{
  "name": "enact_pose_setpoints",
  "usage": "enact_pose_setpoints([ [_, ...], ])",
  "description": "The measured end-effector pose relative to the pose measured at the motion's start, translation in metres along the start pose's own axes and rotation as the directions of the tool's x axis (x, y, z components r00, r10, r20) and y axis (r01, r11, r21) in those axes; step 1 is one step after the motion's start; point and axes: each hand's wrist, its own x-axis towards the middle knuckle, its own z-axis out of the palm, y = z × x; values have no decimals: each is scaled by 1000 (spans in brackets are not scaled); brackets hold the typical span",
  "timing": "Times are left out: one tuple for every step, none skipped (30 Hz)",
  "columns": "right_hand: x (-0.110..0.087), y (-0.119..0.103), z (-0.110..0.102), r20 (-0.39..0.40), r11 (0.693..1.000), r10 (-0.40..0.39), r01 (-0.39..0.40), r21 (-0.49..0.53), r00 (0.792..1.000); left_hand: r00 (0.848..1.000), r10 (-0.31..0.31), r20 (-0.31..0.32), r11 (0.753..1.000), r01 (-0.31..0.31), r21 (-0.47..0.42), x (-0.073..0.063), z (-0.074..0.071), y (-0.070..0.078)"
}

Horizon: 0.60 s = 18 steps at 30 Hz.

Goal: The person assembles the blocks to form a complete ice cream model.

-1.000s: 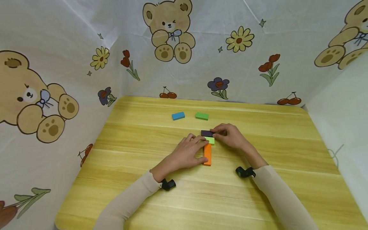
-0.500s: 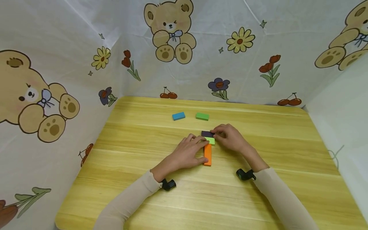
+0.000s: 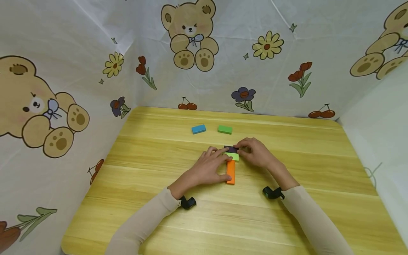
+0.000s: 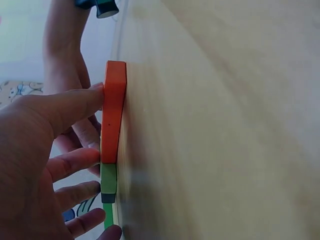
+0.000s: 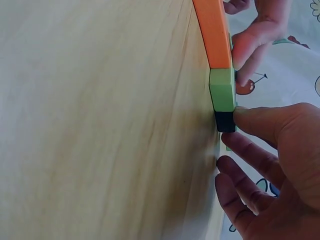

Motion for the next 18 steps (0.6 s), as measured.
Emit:
enact_pose_setpoints([
  [0, 0, 0, 2, 1000, 2, -2, 5, 1000, 1000, -5, 1, 1000, 5, -9, 0, 0, 0],
  [0, 0, -1, 4, 1000, 5, -5, 12, 1000, 1000, -9, 2, 1000, 9, -11, 1, -1, 0],
  [0, 0, -2, 7, 1000, 8, -8, 19, 1000, 1000, -14, 3, 1000, 14, -13, 1, -1, 0],
  [0, 0, -2, 9, 1000, 11, -12, 27, 1000, 1000, -20, 4, 1000, 20, -17, 1, -2, 1],
  [1, 0, -2, 12, 999, 17, -18, 39, 1000, 1000, -23, 4, 1000, 23, -18, 1, -3, 1],
  [2, 0, -2, 15, 998, 25, -26, 50, 1000, 1000, -27, 5, 999, 28, -19, 1, -3, 1],
  [4, 0, -2, 17, 997, 38, -39, 61, 999, 1000, -31, 6, 999, 31, -20, 1, -4, 1],
  [5, 0, -2, 20, 996, 51, -53, 71, 998, 999, -33, 6, 999, 34, -20, 1, -4, 1],
  [7, 1, -2, 19, 995, 64, -65, 77, 998, 999, -36, 7, 999, 36, -23, 1, -5, 1],
  [10, 1, -2, 14, 994, 78, -78, 81, 997, 999, -37, 7, 999, 37, -25, 1, -5, 1],
  [12, 2, -2, 8, 992, 93, -94, 87, 996, 999, -37, 9, 999, 37, -27, 1, -5, 0],
  [15, 3, -2, -2, 990, 111, -110, 91, 994, 999, -36, 10, 999, 36, -28, 1, -5, 0],
  [18, 4, -2, -16, 987, 126, -124, 99, 992, 999, -33, 11, 999, 33, -29, 1, -4, 0],
  [20, 5, -2, -31, 985, 139, -135, 108, 990, 999, -30, 12, 999, 30, -30, 1, -4, 1],
  [24, 7, -2, -50, 982, 150, -144, 119, 987, 1000, -27, 11, 999, 28, -31, 1, -4, 1],
  [27, 9, -2, -65, 979, 165, -155, 134, 984, 1000, -24, 11, 999, 25, -31, 1, -4, 1],
  [31, 11, -2, -80, 975, 178, -165, 148, 981, 1000, -22, 11, 999, 23, -31, 1, -4, 1],
  [34, 13, -2, -92, 972, 187, -171, 161, 978, 1000, -21, 10, 999, 22, -30, 1, -4, 1],
])
